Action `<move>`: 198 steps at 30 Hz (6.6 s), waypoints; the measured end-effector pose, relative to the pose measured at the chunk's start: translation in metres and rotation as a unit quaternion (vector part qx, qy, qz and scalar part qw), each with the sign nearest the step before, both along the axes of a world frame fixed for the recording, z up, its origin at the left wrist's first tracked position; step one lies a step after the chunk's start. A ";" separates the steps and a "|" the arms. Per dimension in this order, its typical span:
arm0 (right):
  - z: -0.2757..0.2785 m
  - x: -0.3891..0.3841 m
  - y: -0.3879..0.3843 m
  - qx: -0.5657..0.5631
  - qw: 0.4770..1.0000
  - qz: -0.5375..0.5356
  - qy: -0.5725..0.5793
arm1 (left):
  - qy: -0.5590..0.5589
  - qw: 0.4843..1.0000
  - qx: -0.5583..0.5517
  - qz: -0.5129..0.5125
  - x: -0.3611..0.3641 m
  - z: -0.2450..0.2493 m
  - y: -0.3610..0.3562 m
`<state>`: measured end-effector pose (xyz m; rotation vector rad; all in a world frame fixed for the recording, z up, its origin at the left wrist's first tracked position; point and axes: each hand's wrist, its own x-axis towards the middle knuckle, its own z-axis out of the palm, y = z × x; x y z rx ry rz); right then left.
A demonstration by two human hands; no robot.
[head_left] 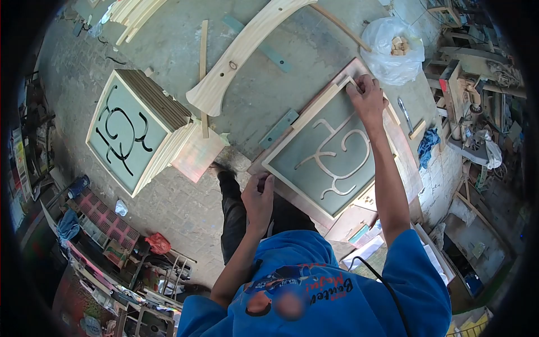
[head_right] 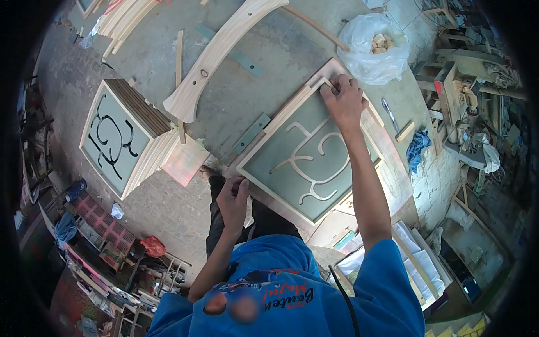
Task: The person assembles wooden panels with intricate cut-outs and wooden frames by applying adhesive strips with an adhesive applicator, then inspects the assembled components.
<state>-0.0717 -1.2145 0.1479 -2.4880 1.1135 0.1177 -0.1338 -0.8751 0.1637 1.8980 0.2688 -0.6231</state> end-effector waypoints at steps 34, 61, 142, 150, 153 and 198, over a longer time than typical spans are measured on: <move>-0.009 -0.086 0.009 -0.150 0.975 0.130 -0.102 | 0.104 0.990 -0.084 0.050 -0.030 -0.001 0.030; 0.006 -0.106 0.042 0.025 0.978 0.162 -0.125 | 0.213 0.941 -0.247 0.090 -0.045 -0.007 0.052; 0.054 -0.153 0.136 0.155 0.976 0.080 0.130 | 0.405 0.794 -0.451 -0.039 -0.102 -0.060 0.182; 0.061 -0.166 0.204 0.224 0.975 -0.007 0.006 | 0.366 0.834 -0.399 -0.103 -0.072 -0.003 0.246; 0.092 -0.156 0.216 0.330 0.937 -0.024 -0.111 | 0.283 0.851 -0.428 -0.110 -0.048 0.034 0.269; 0.320 -0.083 0.271 0.684 0.566 -0.025 -0.460 | 0.096 0.819 -0.538 -0.177 0.202 0.341 0.266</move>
